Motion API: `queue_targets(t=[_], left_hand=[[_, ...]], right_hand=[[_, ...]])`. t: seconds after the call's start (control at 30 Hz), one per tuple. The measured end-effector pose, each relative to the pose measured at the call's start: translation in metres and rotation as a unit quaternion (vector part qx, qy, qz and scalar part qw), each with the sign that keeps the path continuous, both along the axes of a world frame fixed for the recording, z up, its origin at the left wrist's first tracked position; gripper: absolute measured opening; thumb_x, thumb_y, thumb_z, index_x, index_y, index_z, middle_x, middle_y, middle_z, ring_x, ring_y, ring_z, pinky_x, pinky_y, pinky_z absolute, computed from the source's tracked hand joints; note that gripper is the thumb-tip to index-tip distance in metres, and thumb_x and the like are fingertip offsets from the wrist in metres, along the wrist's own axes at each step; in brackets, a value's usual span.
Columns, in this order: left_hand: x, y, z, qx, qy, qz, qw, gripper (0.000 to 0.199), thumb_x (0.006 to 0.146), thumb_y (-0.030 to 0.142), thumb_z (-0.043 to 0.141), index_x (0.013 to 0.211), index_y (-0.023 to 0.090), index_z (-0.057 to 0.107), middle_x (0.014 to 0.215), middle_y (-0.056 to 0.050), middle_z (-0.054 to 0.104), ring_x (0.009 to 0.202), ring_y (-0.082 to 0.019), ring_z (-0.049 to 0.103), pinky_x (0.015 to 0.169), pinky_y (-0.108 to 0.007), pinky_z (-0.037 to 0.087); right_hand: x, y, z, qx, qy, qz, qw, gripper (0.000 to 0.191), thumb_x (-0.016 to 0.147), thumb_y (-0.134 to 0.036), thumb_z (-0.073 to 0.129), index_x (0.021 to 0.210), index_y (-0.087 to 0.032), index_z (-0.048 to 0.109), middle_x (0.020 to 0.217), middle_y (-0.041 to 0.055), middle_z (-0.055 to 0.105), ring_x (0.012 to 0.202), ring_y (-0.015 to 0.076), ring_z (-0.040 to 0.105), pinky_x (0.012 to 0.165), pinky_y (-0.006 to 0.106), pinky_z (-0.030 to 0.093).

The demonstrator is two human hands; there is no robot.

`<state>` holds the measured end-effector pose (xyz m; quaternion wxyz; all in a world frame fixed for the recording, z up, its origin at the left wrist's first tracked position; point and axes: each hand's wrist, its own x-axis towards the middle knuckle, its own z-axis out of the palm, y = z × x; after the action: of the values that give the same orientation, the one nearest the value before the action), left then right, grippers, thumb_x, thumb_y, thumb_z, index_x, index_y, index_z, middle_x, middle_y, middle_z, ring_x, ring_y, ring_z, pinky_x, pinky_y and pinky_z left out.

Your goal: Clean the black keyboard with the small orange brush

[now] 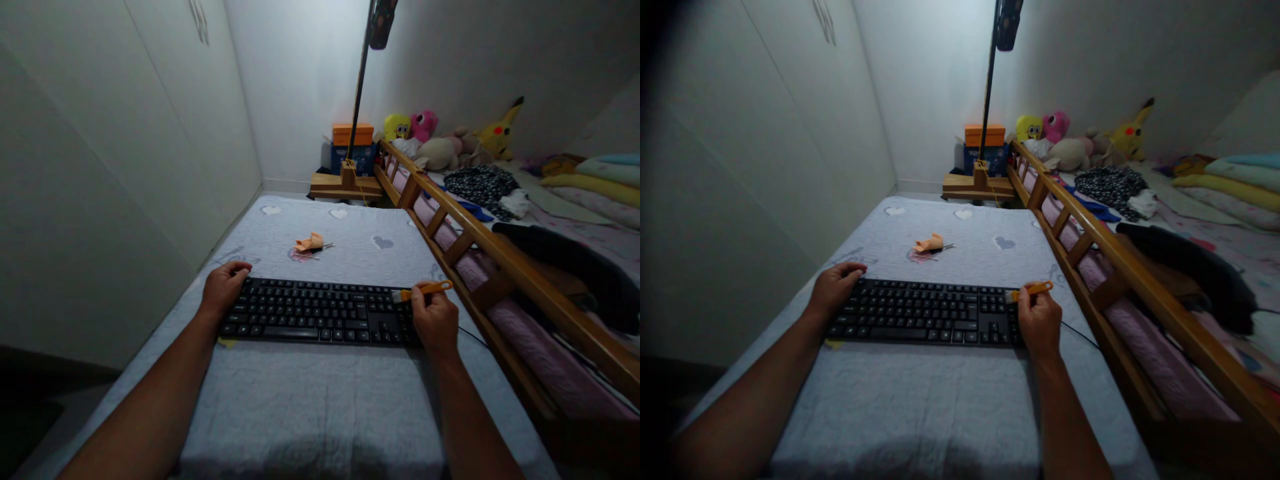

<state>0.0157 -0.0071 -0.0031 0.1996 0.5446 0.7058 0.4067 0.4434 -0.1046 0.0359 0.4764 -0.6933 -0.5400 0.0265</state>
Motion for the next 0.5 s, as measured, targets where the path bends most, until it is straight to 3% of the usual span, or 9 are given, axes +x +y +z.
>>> queue_targets(t=[0.13, 0.23, 0.37, 0.5], left_hand=[[0.001, 0.0, 0.001, 0.005, 0.008, -0.001, 1.0, 0.032, 0.067, 0.042, 0.058, 0.083, 0.022, 0.076, 0.08, -0.005, 0.075, 0.082, -0.027, 0.069, 0.081, -0.036, 0.053], [0.001, 0.0, 0.002, 0.005, 0.007, 0.0, 1.0, 0.032, 0.068, 0.043, 0.058, 0.083, 0.021, 0.076, 0.079, -0.005, 0.075, 0.081, -0.026, 0.069, 0.08, -0.035, 0.053], [0.002, 0.0, 0.001, 0.005, 0.004, 0.001, 1.0, 0.034, 0.068, 0.043, 0.057, 0.085, 0.02, 0.076, 0.079, -0.006, 0.075, 0.081, -0.027, 0.069, 0.077, -0.034, 0.053], [0.002, 0.001, 0.0, 0.003, 0.002, 0.003, 1.0, 0.036, 0.068, 0.043, 0.057, 0.087, 0.02, 0.077, 0.084, -0.006, 0.076, 0.082, -0.026, 0.069, 0.079, -0.034, 0.052]], right_hand=[[-0.012, 0.0, -0.001, -0.031, 0.117, 0.085, 0.989, 0.035, 0.084, -0.054, 0.058, 0.087, -0.02, 0.065, 0.065, 0.0024, 0.067, 0.061, 0.0215, 0.065, 0.062, 0.032, 0.052], [-0.02, 0.001, -0.003, -0.049, 0.126, 0.121, 0.983, 0.035, 0.084, -0.054, 0.059, 0.086, -0.019, 0.065, 0.065, 0.0019, 0.066, 0.061, 0.0211, 0.065, 0.061, 0.031, 0.051], [-0.021, 0.002, -0.007, -0.056, 0.056, 0.119, 0.99, 0.033, 0.086, -0.051, 0.056, 0.084, -0.02, 0.067, 0.067, 0.0042, 0.069, 0.061, 0.0218, 0.066, 0.064, 0.032, 0.051], [-0.012, 0.001, -0.005, -0.034, 0.001, 0.064, 0.997, 0.032, 0.084, -0.049, 0.055, 0.081, -0.02, 0.068, 0.065, 0.0056, 0.069, 0.06, 0.0236, 0.067, 0.063, 0.033, 0.05]])
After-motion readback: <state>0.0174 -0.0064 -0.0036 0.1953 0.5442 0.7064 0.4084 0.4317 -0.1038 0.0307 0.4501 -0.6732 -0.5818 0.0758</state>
